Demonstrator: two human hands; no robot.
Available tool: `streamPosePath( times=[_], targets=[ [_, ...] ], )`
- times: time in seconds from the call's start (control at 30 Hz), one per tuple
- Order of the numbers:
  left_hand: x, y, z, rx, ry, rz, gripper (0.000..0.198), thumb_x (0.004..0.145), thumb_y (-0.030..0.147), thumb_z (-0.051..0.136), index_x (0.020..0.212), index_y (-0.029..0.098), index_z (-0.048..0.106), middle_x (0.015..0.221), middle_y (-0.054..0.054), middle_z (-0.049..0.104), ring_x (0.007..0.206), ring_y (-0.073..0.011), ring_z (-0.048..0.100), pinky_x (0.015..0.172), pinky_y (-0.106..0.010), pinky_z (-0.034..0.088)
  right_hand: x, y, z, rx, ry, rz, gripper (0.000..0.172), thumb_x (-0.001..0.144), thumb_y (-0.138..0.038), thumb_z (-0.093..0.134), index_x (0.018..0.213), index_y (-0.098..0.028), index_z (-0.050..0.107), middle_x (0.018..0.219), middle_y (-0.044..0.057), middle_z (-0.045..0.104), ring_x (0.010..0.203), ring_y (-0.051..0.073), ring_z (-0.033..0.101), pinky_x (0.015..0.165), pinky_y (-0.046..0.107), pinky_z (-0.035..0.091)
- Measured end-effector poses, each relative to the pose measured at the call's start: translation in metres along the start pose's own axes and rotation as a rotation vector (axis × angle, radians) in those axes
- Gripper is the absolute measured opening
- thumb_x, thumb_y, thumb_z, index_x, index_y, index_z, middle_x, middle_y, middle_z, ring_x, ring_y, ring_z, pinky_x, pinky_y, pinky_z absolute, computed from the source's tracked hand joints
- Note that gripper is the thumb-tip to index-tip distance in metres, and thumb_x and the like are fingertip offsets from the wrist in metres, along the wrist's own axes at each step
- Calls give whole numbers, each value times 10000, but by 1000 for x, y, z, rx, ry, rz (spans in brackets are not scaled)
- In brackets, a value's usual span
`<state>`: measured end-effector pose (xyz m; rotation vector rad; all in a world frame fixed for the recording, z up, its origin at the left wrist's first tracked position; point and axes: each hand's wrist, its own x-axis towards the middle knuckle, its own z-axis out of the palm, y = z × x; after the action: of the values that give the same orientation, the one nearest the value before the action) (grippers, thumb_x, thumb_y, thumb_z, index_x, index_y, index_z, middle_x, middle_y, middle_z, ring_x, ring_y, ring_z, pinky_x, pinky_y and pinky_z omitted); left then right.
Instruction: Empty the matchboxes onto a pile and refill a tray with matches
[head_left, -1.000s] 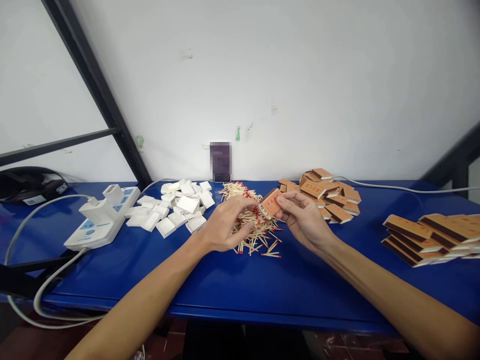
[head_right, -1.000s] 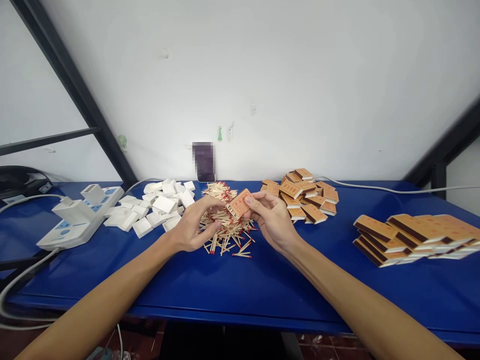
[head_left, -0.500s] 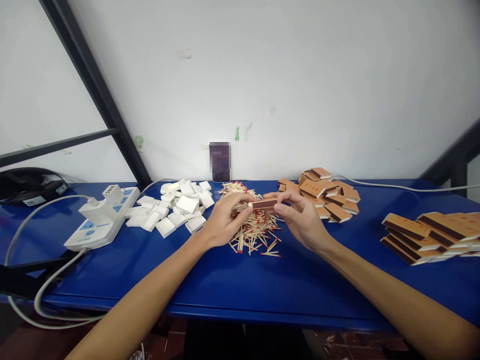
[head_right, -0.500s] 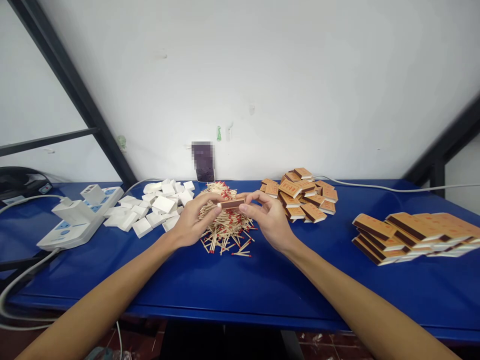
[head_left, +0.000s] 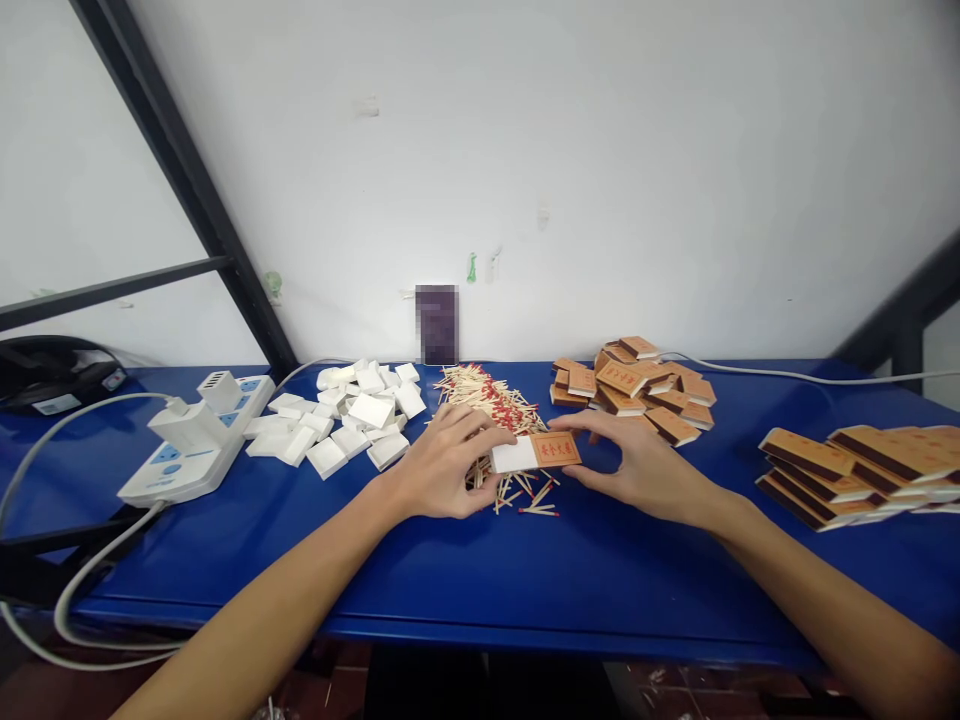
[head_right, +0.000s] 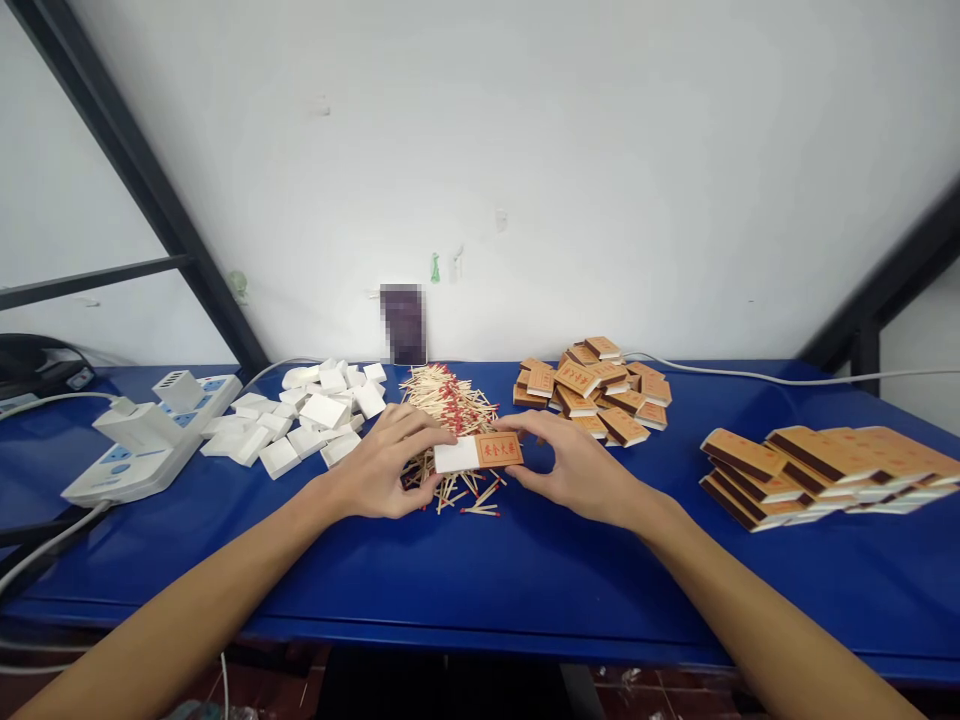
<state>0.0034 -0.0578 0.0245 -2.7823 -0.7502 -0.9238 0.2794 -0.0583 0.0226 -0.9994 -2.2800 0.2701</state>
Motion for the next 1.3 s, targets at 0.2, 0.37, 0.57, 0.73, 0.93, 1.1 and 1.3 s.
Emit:
streamPosePath(
  times=[0.2, 0.37, 0.57, 0.73, 0.93, 1.1, 1.3],
  targets=[
    [1, 2, 1, 62, 1, 80, 326, 804, 236, 558, 1125, 196, 593, 997, -73, 628, 917, -228, 536, 849, -405, 422, -22, 12, -7, -208, 85, 13, 294, 901, -317, 556, 1182, -241, 591, 1176, 85, 687, 1091, 266, 641, 936, 453, 513],
    [2, 6, 3, 20, 39, 64, 314, 814, 252, 558, 1123, 211, 592, 1013, -76, 633, 933, -229, 554, 849, -402, 426, -47, 20, -25, -454, 216, 193, 272, 913, -425, 517, 1093, -227, 562, 1081, 118, 681, 967, 305, 656, 805, 441, 514],
    [3, 5, 2, -44, 88, 1, 292, 841, 254, 554, 1130, 221, 575, 1036, -67, 630, 943, -217, 562, 875, -407, 431, -74, 21, -28, -631, 61, 308, 207, 879, -431, 494, 934, -239, 545, 953, 102, 692, 809, 301, 677, 608, 387, 475],
    [4, 4, 0, -30, 106, -5, 257, 877, 261, 533, 1125, 209, 572, 1016, -72, 635, 931, -215, 558, 851, -392, 425, -83, 24, -20, -747, 13, 367, 210, 907, -410, 449, 945, -225, 541, 897, 76, 685, 696, 283, 677, 543, 384, 465],
    [3, -1, -2, -48, 132, -32, 239, 903, 267, 519, 1132, 218, 563, 1007, -58, 623, 923, -207, 556, 828, -380, 414, -76, 36, -20, -918, 41, 289, 241, 939, -338, 408, 1014, -186, 580, 1011, 134, 651, 767, 299, 671, 551, 388, 474],
    [2, -6, -4, -57, 137, -67, 230, 920, 270, 489, 1126, 211, 573, 996, -58, 624, 913, -209, 557, 812, -378, 405, -71, 12, -11, -904, 126, 221, 283, 949, -336, 429, 1104, -167, 595, 1105, 168, 627, 790, 300, 663, 619, 423, 512],
    [3, -14, -12, -92, 200, -155, 232, 971, 304, 428, 1111, 215, 591, 1042, -61, 655, 966, -213, 556, 863, -395, 419, -65, -50, 16, -287, -121, -156, 193, 948, -295, 528, 1120, -256, 607, 1046, 72, 654, 914, 205, 658, 762, 326, 543]
  ],
)
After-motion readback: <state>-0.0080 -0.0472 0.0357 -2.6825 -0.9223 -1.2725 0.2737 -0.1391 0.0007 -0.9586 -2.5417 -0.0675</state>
